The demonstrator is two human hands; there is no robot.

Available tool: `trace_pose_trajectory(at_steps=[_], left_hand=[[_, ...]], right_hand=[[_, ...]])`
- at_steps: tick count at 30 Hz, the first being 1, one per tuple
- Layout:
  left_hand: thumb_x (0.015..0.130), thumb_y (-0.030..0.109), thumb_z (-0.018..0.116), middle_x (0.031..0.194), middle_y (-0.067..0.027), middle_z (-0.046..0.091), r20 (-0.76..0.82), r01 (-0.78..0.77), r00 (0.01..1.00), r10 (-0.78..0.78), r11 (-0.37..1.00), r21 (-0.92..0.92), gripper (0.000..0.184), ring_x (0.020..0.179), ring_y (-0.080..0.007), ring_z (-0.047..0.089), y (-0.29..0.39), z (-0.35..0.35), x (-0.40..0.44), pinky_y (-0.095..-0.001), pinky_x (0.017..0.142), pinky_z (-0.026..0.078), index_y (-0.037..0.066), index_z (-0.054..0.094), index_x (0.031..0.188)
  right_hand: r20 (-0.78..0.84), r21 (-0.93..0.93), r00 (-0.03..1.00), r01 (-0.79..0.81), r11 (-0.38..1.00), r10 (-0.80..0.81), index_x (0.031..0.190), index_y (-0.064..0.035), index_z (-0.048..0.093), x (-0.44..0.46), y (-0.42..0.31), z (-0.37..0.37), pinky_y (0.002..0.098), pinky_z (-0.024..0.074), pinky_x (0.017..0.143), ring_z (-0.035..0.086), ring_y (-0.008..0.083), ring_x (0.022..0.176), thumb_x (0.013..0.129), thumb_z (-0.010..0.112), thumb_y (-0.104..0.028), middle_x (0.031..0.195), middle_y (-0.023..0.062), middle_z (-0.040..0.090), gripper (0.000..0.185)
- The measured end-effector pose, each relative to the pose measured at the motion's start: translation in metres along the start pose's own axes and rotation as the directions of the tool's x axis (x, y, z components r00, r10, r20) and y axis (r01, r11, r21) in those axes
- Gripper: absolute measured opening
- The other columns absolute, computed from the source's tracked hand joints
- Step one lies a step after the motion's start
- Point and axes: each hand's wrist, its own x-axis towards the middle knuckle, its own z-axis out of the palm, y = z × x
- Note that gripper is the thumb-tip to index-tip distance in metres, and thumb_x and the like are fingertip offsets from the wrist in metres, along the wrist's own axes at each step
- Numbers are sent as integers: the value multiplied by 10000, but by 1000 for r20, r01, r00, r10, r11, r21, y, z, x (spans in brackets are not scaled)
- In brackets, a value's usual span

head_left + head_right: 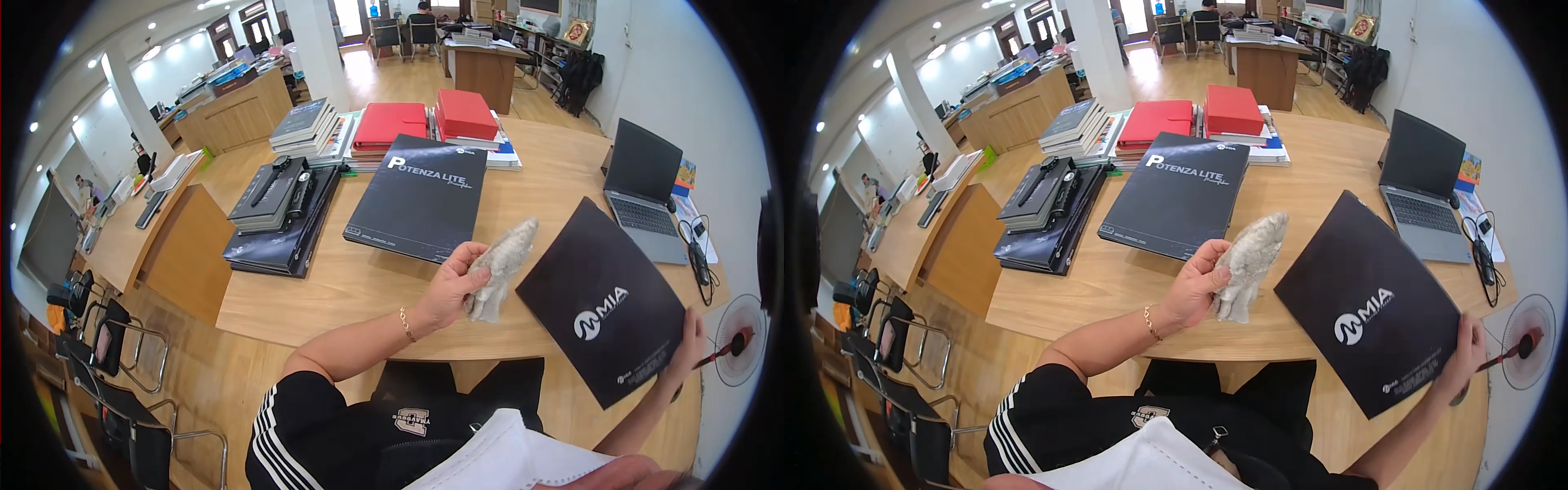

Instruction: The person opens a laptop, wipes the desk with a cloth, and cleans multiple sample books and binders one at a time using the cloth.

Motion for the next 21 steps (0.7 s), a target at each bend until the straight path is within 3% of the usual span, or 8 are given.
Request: trace_pose_trajectory(at_steps=[2,5,6,8,14,17,19,21], left_hand=[[925,39,602,1148,-32,574,2,-17,1000,17,997,70,332,1042,-95,548,-7,-3,0,-271,908,472,71,484,1234],[919,38,608,1188,-48,556,2,-8,1000,7,976,219,398,1068,-119,541,-6,2,-2,-266,926,455,72,455,1285],[912,35,615,1202,-49,552,31,-13,999,6,973,231,422,1080,-120,539,-4,5,-2,-266,930,451,70,450,1299],[899,25,626,1218,-51,549,70,-22,998,5,967,255,455,1097,-123,535,-6,8,-2,-268,937,447,66,447,1315],[855,33,685,1195,-55,563,42,-4,999,-17,883,470,500,1120,-143,531,-11,16,7,-280,952,430,51,483,1312],[809,51,711,1117,-90,584,259,-286,958,122,392,874,549,1068,-213,566,-8,29,38,-324,923,453,74,498,1315],[794,119,709,1071,-124,585,350,-358,930,110,65,932,536,1022,-271,574,-11,41,64,-377,879,464,95,532,1300],[788,191,700,1016,-148,589,378,-365,925,41,-184,912,499,975,-315,577,-22,42,92,-419,834,466,114,578,1266]], right_hand=[[-92,133,960,-252,958,266,938,27,650,4,13,22,224,430,757,543,92,827,937,628,-220,905,18,618,248],[-116,69,941,-312,948,318,1043,28,666,-13,50,39,297,471,787,585,130,888,922,647,-306,960,48,660,356],[-129,289,896,-376,880,425,1026,33,659,-17,79,43,286,467,748,585,124,839,937,625,-311,904,50,660,357],[-87,322,903,-375,870,421,931,18,643,-34,85,58,258,450,620,571,106,694,949,603,-323,813,27,639,344],[-58,119,801,-587,801,596,892,-82,581,-82,82,67,240,301,381,484,63,501,966,553,-365,711,-28,568,294],[-9,57,808,-587,807,589,1194,-77,574,-91,65,72,219,315,366,480,46,494,958,552,-378,699,-42,541,383],[66,100,821,-571,815,567,1379,-78,494,-96,62,72,200,332,364,472,31,487,952,565,-378,713,-40,553,528],[133,204,819,-574,793,558,1369,-60,503,-101,70,69,204,375,404,513,34,537,967,552,-342,786,-23,599,493]])
